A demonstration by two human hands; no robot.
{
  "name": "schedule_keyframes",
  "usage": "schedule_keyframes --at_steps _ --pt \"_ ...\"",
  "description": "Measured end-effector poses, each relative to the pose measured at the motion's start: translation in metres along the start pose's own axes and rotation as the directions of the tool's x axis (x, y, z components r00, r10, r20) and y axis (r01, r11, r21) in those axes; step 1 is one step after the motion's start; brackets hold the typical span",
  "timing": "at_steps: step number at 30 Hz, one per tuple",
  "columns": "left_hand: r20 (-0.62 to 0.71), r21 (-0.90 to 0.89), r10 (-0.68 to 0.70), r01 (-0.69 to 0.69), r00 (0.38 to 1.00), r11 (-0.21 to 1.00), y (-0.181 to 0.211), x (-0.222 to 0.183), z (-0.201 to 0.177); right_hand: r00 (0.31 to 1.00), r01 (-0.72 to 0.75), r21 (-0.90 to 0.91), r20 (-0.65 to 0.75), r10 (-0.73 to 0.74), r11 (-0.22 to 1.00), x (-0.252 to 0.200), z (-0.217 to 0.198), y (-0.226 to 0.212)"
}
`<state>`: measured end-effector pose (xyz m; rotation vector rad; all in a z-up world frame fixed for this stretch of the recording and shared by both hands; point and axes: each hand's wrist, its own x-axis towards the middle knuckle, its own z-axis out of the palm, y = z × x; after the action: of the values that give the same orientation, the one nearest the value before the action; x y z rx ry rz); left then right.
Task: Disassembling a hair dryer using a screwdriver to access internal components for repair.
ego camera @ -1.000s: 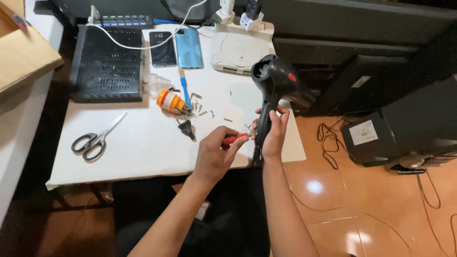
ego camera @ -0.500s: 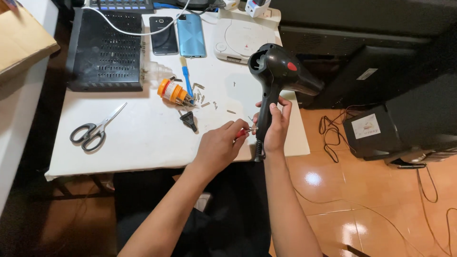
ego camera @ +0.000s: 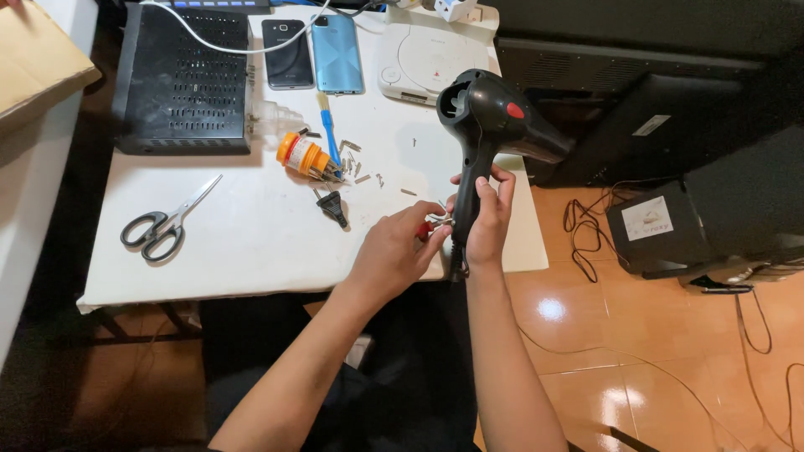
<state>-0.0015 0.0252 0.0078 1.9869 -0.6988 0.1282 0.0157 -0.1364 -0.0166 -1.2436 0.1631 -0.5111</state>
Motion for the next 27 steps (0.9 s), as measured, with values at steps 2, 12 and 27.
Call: schedule_keyframes --at_steps 2,12,27 --pt "-0.05 -0.04 0.002 -0.004 0.999 0.999 0.006 0.003 0.003 1.0 0.005 -0.006 -0.005 -0.005 1.0 -0.003 0.005 -0.005" --pt "-0.041 -0.145 -0.143 0.136 0.989 0.98 -0.009 0.013 0.021 1.0 0.014 -0.003 0.002 -0.014 1.0 -0.003 0.006 -0.007" --pt "-0.121 0.06 -0.035 0.043 0.992 0.997 -0.013 0.016 0.036 1.0 0.007 0.007 -0.007 -0.006 1.0 -0.001 0.004 -0.004"
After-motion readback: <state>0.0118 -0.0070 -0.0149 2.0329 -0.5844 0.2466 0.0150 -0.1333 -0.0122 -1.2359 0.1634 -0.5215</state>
